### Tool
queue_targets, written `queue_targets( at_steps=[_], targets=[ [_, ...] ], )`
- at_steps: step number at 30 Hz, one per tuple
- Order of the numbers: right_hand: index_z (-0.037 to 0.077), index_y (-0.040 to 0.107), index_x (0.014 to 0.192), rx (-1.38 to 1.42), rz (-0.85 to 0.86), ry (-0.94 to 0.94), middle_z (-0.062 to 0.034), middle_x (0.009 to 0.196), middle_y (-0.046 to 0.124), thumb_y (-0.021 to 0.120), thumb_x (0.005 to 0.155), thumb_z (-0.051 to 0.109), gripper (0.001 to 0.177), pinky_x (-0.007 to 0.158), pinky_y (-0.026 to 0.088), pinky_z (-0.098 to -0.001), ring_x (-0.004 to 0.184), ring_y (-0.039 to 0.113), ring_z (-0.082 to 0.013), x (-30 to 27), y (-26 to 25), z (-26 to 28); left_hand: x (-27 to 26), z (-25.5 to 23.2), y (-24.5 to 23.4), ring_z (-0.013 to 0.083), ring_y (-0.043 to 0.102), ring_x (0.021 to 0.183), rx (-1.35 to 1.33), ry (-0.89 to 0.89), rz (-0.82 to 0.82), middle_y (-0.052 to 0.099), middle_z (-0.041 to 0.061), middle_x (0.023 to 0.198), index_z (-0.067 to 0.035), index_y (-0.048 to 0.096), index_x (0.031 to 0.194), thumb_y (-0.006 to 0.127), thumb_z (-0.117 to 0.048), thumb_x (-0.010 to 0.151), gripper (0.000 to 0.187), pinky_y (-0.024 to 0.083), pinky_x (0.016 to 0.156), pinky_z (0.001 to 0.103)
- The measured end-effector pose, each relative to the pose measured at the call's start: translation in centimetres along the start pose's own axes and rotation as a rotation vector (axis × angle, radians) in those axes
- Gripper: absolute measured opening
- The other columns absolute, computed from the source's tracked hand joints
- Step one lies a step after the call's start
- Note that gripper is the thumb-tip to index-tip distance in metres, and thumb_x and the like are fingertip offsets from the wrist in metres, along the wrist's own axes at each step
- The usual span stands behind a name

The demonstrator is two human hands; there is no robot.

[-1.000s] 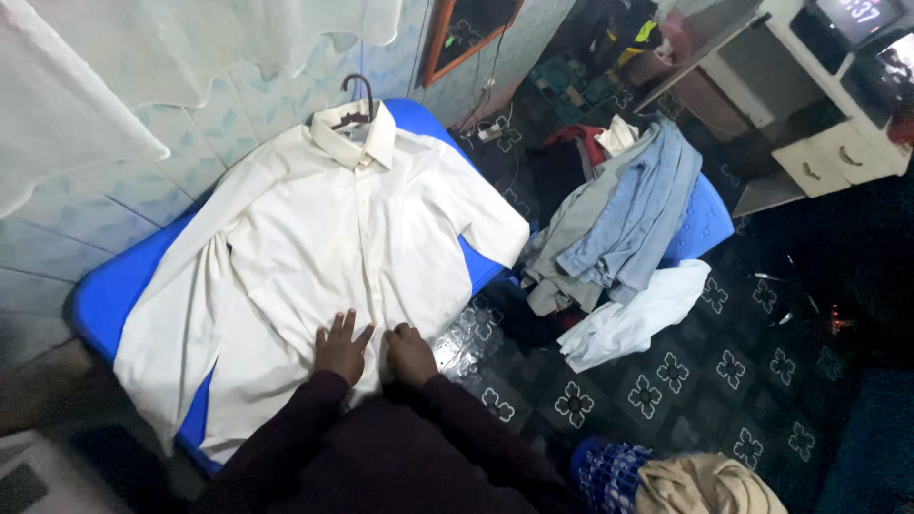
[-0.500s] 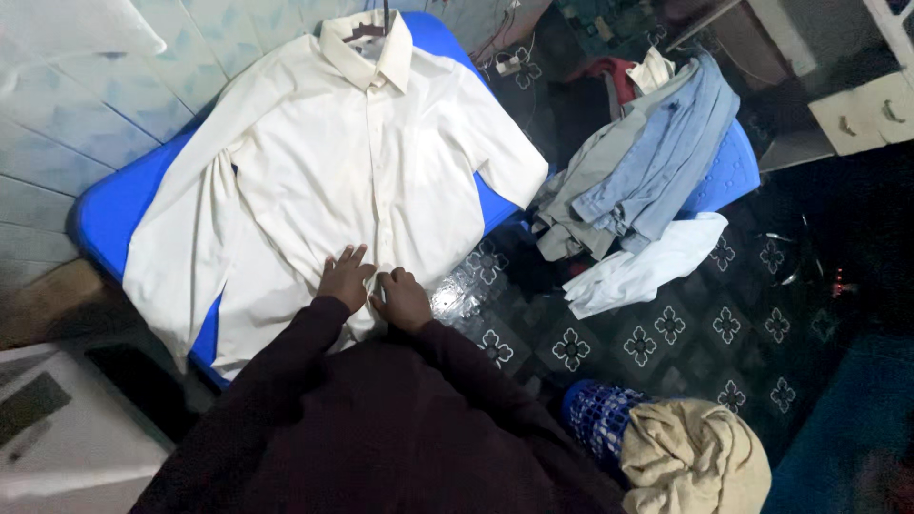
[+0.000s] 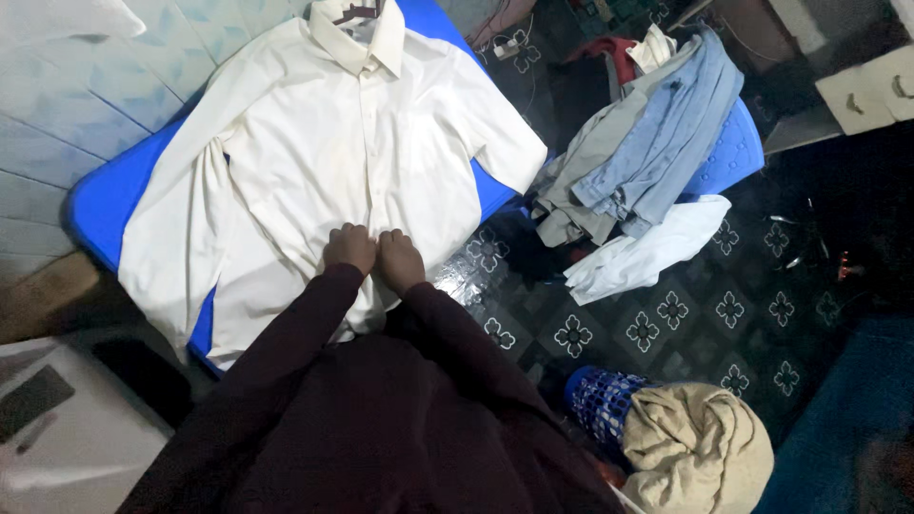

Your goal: The person places a shirt on a blue table, inserts a hanger into the collar, and buttons the front of the shirt before placing it in a closet.

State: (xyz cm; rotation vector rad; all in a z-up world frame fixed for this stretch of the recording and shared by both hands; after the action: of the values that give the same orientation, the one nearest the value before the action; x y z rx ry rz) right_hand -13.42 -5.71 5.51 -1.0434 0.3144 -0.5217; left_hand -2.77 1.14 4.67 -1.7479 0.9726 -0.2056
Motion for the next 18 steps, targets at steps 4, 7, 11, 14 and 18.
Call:
queue_targets(
  at_steps=[4, 7, 11, 14, 18],
  targets=[
    [0.004, 0.058, 0.097, -0.117, -0.105, -0.004, -0.0166, 0.096, 0.063, 0.065, 0.085, 0.021, 0.022, 0.063, 0.055, -0.0452, 0.085, 0.065, -0.0353, 0.7, 0.1, -0.2, 2.1, 0.4, 1.7, 0.0416, 0.062, 0.106, -0.060, -0.008, -0.048, 0.067, 0.016, 0.111, -0.006, 0.073, 0.102, 0.067, -0.035, 0.091, 0.031, 0.053, 0.087, 0.053],
    [0.007, 0.058, 0.096, -0.163, -0.144, 0.011, -0.0137, 0.092, 0.064, 0.063, 0.094, 0.023, 0.017, 0.061, 0.054, -0.0457, 0.081, 0.066, -0.0329, 1.1, 1.0, -0.5, 3.2, 1.3, 3.4, 0.0420, 0.065, 0.104, -0.066, 0.020, -0.066, 0.070, 0.018, 0.108, -0.006, 0.072, 0.101, 0.066, -0.037, 0.092, 0.033, 0.054, 0.089, 0.051],
    [0.008, 0.057, 0.097, -0.209, -0.112, -0.006, -0.0111, 0.091, 0.064, 0.060, 0.091, 0.020, 0.014, 0.064, 0.053, -0.0449, 0.082, 0.066, -0.0312, 1.6, 1.7, -1.1, 4.4, 2.3, 4.5, 0.0375, 0.069, 0.108, -0.012, -0.115, 0.086, 0.074, 0.017, 0.111, -0.012, 0.074, 0.103, 0.061, -0.038, 0.095, 0.030, 0.054, 0.094, 0.050],
    [0.007, 0.060, 0.107, -0.253, -0.017, -0.068, -0.0100, 0.095, 0.065, 0.059, 0.094, 0.021, 0.019, 0.068, 0.053, -0.0465, 0.087, 0.067, -0.0293, 1.9, 1.1, -1.1, 4.4, 2.9, 5.0, 0.0365, 0.068, 0.108, -0.078, -0.132, 0.030, 0.074, 0.011, 0.113, -0.016, 0.075, 0.103, 0.059, -0.033, 0.094, 0.025, 0.051, 0.093, 0.053],
    [0.006, 0.056, 0.141, -0.171, 0.003, -0.161, -0.0124, 0.103, 0.064, 0.061, 0.091, 0.020, 0.053, 0.068, 0.052, -0.0445, 0.092, 0.065, -0.0304, 2.4, -0.9, 0.0, 4.3, 4.0, 5.4, 0.0357, 0.068, 0.107, -0.181, -0.215, 0.034, 0.074, 0.011, 0.111, -0.020, 0.074, 0.110, 0.059, -0.035, 0.093, 0.028, 0.049, 0.095, 0.051]
  ],
)
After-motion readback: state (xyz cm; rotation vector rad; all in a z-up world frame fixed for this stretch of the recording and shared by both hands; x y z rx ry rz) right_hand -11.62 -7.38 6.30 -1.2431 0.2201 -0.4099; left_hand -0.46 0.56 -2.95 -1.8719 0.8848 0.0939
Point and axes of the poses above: each hand's wrist, its own x-axis towards the middle knuckle, its own y-axis out of the palm, z = x × y, the point moved 2 cm from there along x, towards the middle knuckle
